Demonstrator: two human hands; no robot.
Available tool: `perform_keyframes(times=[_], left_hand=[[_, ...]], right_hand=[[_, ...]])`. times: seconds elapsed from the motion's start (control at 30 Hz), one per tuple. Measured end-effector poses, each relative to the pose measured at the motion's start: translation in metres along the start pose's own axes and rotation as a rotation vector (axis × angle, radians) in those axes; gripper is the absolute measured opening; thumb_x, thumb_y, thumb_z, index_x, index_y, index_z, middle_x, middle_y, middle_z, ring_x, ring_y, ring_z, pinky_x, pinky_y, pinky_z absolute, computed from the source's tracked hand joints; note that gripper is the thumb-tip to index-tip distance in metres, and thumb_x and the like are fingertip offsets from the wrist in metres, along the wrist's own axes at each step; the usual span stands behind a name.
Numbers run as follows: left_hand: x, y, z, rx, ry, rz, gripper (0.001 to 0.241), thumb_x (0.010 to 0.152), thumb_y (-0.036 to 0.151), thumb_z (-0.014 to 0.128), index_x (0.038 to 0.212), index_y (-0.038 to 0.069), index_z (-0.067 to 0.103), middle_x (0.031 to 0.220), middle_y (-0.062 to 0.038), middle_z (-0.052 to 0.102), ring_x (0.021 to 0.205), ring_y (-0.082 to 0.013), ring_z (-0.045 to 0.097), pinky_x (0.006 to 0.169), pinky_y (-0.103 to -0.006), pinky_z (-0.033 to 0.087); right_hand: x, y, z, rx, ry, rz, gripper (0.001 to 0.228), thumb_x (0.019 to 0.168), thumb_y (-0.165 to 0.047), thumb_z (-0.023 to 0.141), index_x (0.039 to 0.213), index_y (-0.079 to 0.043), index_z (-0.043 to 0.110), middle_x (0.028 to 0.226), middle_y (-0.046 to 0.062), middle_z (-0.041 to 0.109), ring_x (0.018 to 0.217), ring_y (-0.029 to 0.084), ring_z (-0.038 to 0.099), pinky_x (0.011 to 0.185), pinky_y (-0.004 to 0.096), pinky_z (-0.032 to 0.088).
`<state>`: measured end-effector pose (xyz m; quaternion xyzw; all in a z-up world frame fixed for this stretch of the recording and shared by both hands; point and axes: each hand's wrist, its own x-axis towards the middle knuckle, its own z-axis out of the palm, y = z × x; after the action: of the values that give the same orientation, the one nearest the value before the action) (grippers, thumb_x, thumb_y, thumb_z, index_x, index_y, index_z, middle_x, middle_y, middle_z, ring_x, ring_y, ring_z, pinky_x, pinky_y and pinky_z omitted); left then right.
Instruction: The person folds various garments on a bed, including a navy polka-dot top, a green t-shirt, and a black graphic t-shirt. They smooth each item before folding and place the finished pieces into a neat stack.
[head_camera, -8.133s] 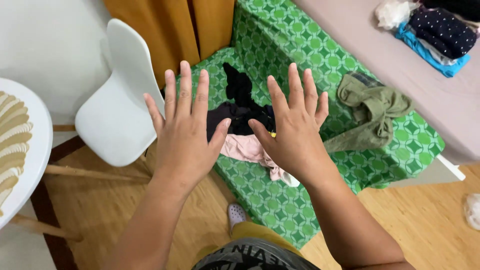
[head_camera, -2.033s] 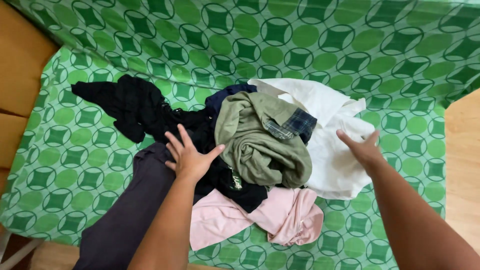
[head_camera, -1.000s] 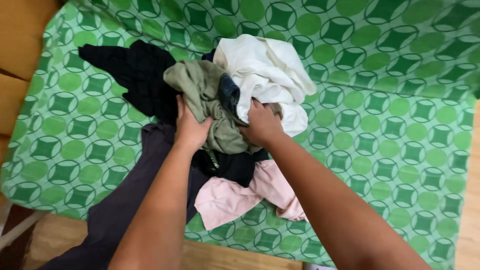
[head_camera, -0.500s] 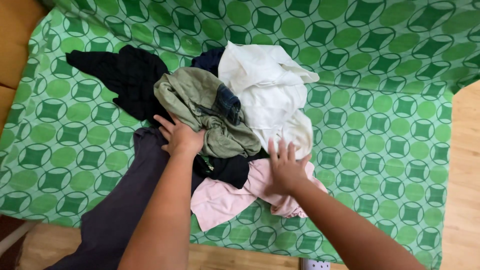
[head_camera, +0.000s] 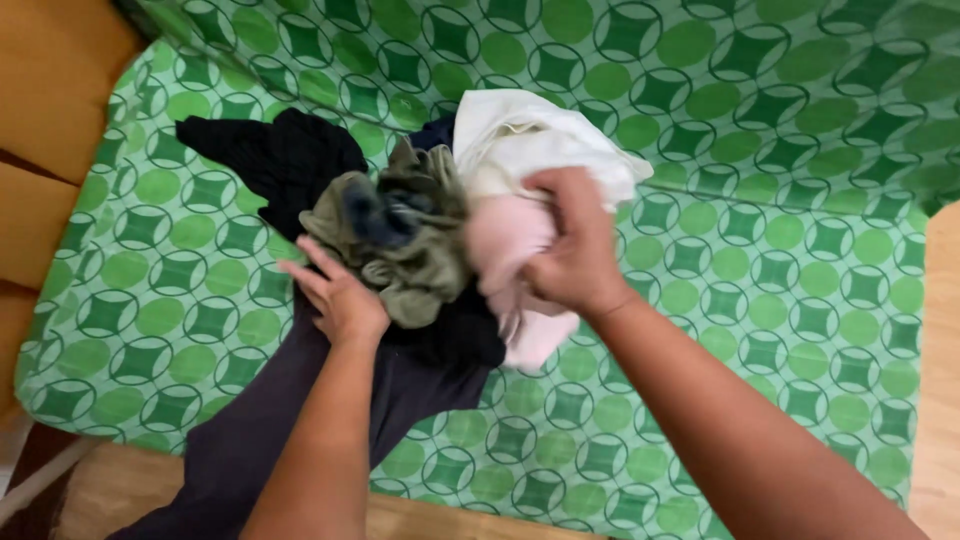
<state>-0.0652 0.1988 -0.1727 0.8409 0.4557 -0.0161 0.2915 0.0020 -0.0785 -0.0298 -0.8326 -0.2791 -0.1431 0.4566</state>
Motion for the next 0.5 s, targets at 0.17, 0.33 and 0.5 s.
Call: perform_keyframes(times=[0.17,0.33,0.5], left_hand=[[0.052,-0.040,0.016,-0.002,0.028,0.509,0.064,0.091,0.016,0.073,0.151,0.009,0.049,0.161,-0.022,0.036,0.141,-0.0363,0.049,0.112,-0.0402,0.046],[0.014,0.030,-0.023,-0.963,-0.582,0.409,0.091,0.073,0.039,0.080,0.146,-0.008,0.050,0.151,-0.028,0.053,0.137,-0.0402,0.053,0.112,-0.0439,0.044],[-0.014,0.074,-0.031,0.017,-0.365,0.358,0.157,0.053,0.077,0.085,0.163,0.002,0.001,0.165,-0.020,-0.025,0.155,-0.0387,-0.015,0.115,-0.0710,0.008]], right_hand=[[0.045,-0.029,0.046,-0.112,-0.163,-0.161,0.087,0.056,-0.018,0.089,0.135,-0.010,0.054,0.143,0.017,0.051,0.131,0.041,0.052,0.109,0.048,0.045],[0.029,0.051,0.094,-0.158,-0.422,0.118,0.110,0.056,-0.025,0.092,0.151,-0.011,0.038,0.149,0.017,0.048,0.133,0.039,0.050,0.107,0.050,0.042],[0.041,0.027,0.081,-0.460,-0.427,0.500,0.110,0.066,-0.038,0.086,0.160,-0.020,0.031,0.166,0.010,0.035,0.144,0.034,0.043,0.112,0.062,0.040]])
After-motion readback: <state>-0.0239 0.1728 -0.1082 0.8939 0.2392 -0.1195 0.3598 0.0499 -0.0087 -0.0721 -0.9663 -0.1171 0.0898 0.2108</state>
